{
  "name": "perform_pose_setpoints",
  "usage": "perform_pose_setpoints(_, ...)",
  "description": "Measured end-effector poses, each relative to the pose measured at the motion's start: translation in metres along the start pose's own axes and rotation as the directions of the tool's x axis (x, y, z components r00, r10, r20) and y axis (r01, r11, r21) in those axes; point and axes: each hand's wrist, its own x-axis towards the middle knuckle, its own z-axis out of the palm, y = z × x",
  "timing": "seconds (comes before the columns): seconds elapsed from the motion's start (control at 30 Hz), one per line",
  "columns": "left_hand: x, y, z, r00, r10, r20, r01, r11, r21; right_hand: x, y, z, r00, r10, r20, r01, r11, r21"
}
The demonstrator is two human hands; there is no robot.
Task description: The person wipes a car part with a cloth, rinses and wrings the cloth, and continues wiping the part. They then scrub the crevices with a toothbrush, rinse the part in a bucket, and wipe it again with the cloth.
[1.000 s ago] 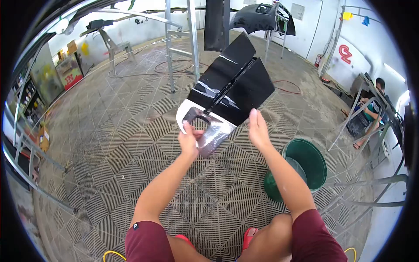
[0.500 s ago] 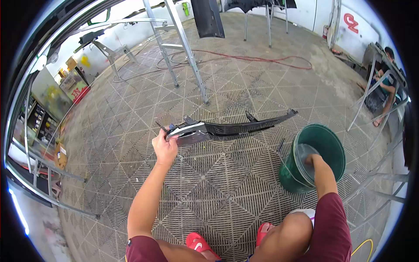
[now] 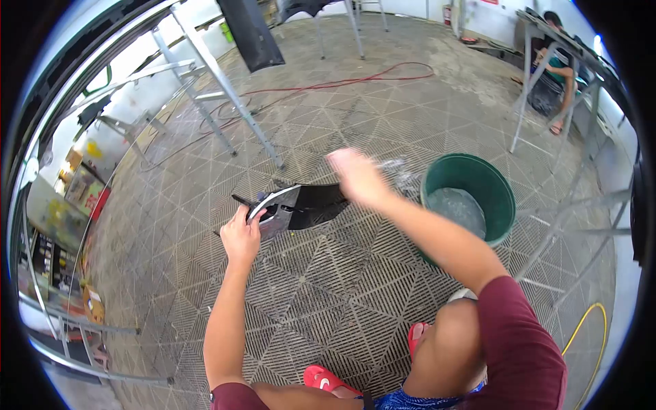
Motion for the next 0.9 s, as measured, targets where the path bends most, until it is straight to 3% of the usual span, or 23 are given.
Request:
perform_pose_setpoints(0.03, 0.001, 0.006, 0.0, 1.0, -0.02, -0.009, 0.02, 1.0, 0.007, 0.008, -0.053, -0.015, 0.959, 0.077, 0.273, -0.113, 0.987, 0.117)
perform_pose_setpoints(0.07, 0.002, 0.011, -0.003, 0.999, -0.043, -0.02, 0.043, 0.999, 0.016, -0.007, -0.058, 0.017, 0.999, 0.031, 0.034, -0.037, 0.98, 0.197)
perform_pose_setpoints(0.13, 0.005, 0.013, -0.021, 0.992, -0.128, 0.023, 0.127, 0.991, 0.046, -0.015, -0.042, 0.028, 0.978, -0.11, -0.178, 0.133, 0.983, 0.124)
perform_pose_setpoints(0.2, 0.004, 0.013, -0.041, 0.995, -0.098, -0.02, 0.098, 0.995, -0.033, -0.023, -0.009, 0.017, 0.916, -0.318, -0.243, 0.338, 0.94, 0.045)
perform_pose_setpoints(0.23, 0.003, 0.01, -0.049, 0.995, -0.098, -0.028, 0.097, 0.995, -0.028, -0.026, -0.004, 0.005, 0.911, -0.361, -0.199, 0.359, 0.932, -0.046)
perform_pose_setpoints(0.27, 0.0, 0.006, -0.056, 0.994, -0.097, -0.048, 0.097, 0.995, -0.009, -0.028, -0.002, -0.002, 0.887, -0.374, -0.272, 0.353, 0.927, -0.124)
perform_pose_setpoints(0.33, -0.006, 0.002, -0.072, 0.983, -0.148, -0.107, 0.147, 0.989, -0.017, -0.032, 0.016, 0.003, 0.915, -0.229, -0.331, 0.211, 0.973, -0.09)
perform_pose_setpoints(0.4, -0.012, -0.018, -0.087, 0.981, -0.141, -0.132, 0.142, 0.99, -0.007, -0.036, 0.044, 0.01, 0.955, -0.122, -0.271, 0.102, 0.991, -0.085)
perform_pose_setpoints(0.47, -0.017, -0.034, -0.103, 0.981, -0.126, -0.144, 0.13, 0.991, 0.019, -0.039, 0.048, 0.007, 0.958, -0.089, -0.274, 0.069, 0.994, -0.081)
perform_pose_setpoints(0.53, -0.019, -0.04, -0.113, 0.975, -0.039, -0.217, 0.043, 0.999, 0.014, -0.04, 0.043, 0.01, 0.956, 0.073, -0.285, -0.002, 0.97, 0.243)
perform_pose_setpoints(0.6, -0.027, -0.042, -0.116, 0.974, -0.009, -0.228, 0.014, 1.0, 0.021, -0.032, 0.034, 0.02, 0.952, 0.103, -0.289, 0.003, 0.938, 0.345)
perform_pose_setpoints(0.63, -0.031, -0.043, -0.118, 0.971, 0.035, -0.235, -0.014, 0.996, 0.091, -0.027, 0.023, 0.028, 0.878, 0.464, -0.117, -0.236, 0.634, 0.736)
perform_pose_setpoints(0.67, -0.033, -0.044, -0.12, 0.967, 0.081, -0.242, -0.042, 0.986, 0.159, -0.024, 0.017, 0.03, 0.718, 0.67, 0.189, -0.368, 0.134, 0.92)
perform_pose_setpoints(0.7, -0.033, -0.044, -0.121, 0.962, 0.164, -0.219, -0.115, 0.968, 0.223, -0.022, 0.02, 0.032, 0.722, 0.648, 0.244, -0.39, 0.089, 0.916)
perform_pose_setpoints(0.8, -0.032, -0.041, -0.128, 0.946, 0.213, -0.243, -0.165, 0.965, 0.201, -0.026, 0.025, 0.032, 0.717, 0.64, 0.278, -0.349, -0.016, 0.937)
perform_pose_setpoints(0.9, -0.028, -0.033, -0.129, 0.928, 0.28, -0.246, -0.222, 0.945, 0.239, -0.024, 0.017, 0.031, 0.705, 0.671, 0.228, -0.333, 0.029, 0.943)
